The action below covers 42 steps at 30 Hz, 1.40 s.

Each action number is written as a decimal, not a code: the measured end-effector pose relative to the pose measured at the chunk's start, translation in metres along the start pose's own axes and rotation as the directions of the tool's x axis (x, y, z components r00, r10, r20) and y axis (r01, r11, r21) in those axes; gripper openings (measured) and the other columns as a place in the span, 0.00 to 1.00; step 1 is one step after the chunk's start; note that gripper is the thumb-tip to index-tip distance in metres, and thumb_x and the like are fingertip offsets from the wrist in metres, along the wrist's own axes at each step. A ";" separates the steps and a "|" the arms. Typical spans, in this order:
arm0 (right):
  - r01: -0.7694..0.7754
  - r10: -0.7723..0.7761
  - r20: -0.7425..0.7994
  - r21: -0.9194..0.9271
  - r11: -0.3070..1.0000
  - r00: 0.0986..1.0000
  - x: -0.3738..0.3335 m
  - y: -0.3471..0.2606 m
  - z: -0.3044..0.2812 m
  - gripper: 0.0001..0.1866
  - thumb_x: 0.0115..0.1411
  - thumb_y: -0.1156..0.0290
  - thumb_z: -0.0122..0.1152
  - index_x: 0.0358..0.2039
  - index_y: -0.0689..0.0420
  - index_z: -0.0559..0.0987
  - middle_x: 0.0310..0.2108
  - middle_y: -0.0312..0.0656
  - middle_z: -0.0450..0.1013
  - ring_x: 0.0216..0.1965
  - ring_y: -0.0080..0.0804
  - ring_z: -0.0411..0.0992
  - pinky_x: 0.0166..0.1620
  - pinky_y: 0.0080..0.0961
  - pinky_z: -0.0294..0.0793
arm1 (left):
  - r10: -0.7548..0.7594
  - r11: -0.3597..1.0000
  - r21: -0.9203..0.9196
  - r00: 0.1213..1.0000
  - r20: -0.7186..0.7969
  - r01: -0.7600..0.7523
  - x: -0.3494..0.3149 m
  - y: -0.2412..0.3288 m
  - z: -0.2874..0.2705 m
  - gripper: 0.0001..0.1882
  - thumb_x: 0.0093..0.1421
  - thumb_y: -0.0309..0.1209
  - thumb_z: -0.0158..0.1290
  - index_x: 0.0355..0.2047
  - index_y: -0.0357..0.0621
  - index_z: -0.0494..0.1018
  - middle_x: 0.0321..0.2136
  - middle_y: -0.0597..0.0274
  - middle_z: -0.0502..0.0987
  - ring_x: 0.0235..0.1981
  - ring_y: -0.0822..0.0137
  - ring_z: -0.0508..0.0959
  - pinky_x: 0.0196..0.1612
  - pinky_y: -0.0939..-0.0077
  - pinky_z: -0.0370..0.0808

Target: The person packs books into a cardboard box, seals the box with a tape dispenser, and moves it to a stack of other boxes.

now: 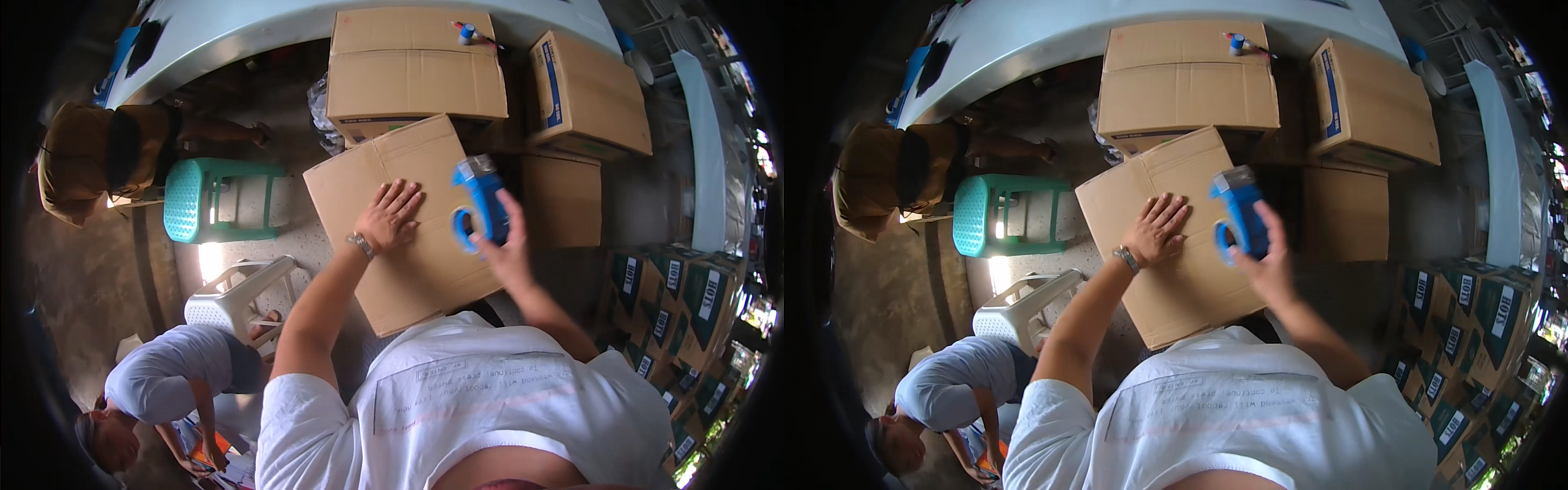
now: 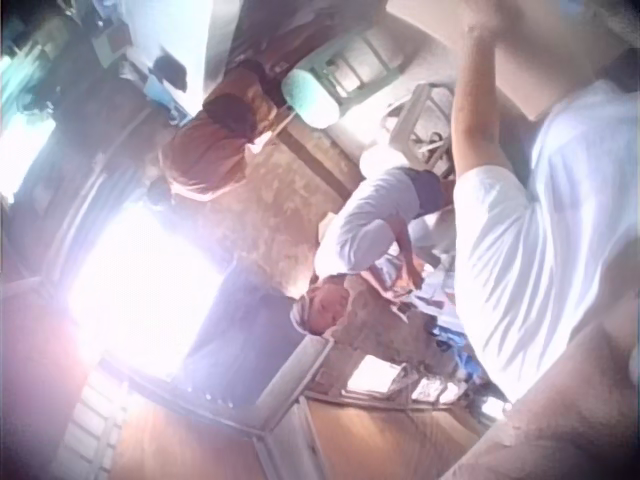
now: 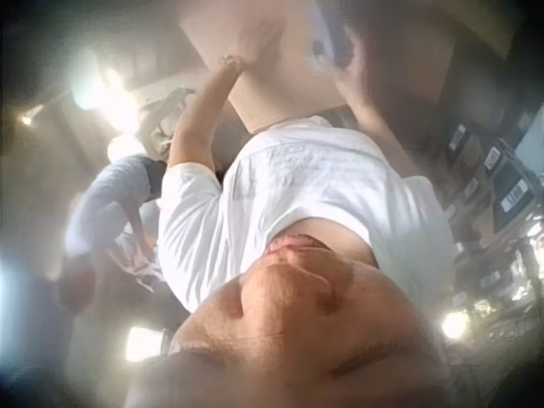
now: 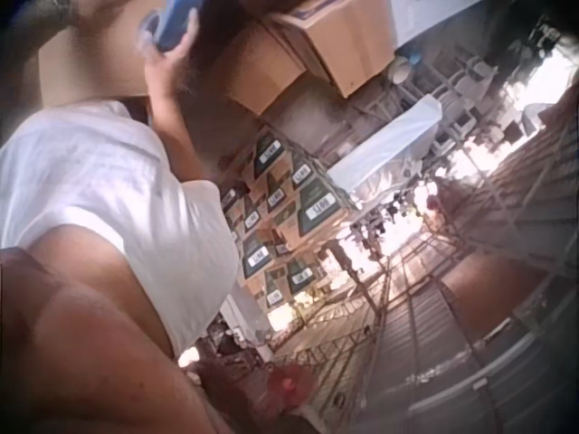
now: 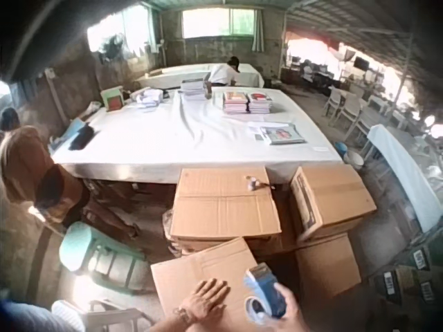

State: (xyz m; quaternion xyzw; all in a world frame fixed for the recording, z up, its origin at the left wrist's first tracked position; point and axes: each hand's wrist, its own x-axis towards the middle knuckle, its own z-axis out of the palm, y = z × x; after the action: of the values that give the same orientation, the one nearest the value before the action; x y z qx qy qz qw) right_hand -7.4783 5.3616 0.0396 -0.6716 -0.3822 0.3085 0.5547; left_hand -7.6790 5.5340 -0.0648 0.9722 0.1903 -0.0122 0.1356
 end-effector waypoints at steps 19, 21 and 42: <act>0.381 -0.400 0.060 -0.461 0.801 0.914 -0.077 0.061 0.095 0.41 0.40 0.75 0.68 0.58 0.40 0.67 0.34 0.54 0.67 0.30 0.52 0.70 0.32 0.40 0.73 | -0.316 0.221 -0.913 0.911 0.266 0.343 -0.034 0.017 -0.073 0.26 0.67 0.46 0.41 0.39 0.33 0.76 0.39 0.52 0.79 0.45 0.63 0.76 0.53 0.70 0.68; 0.391 -0.390 0.096 -0.438 0.810 0.916 -0.073 0.050 0.096 0.41 0.41 0.73 0.68 0.59 0.40 0.67 0.34 0.55 0.68 0.30 0.53 0.70 0.32 0.40 0.74 | -0.294 -0.123 -0.928 0.880 0.372 0.351 -0.029 0.004 -0.057 0.22 0.66 0.43 0.44 0.37 0.34 0.76 0.37 0.53 0.79 0.43 0.64 0.77 0.52 0.70 0.70; -0.006 0.224 0.214 -0.711 0.703 0.951 0.100 -0.020 0.168 0.37 0.48 0.57 0.64 0.60 0.45 0.65 0.52 0.62 0.63 0.44 0.54 0.71 0.46 0.41 0.73 | -0.581 0.735 -0.356 0.807 0.109 0.577 0.131 -0.228 0.065 0.22 0.51 0.45 0.60 0.39 0.41 0.79 0.39 0.55 0.80 0.43 0.57 0.79 0.45 0.69 0.74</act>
State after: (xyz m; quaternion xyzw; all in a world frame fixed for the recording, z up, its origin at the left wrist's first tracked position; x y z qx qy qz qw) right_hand -7.5712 5.5347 0.0272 -0.8029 -0.5029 0.2672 0.1761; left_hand -7.6406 5.7673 -0.1959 0.8207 0.4824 -0.0128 0.3058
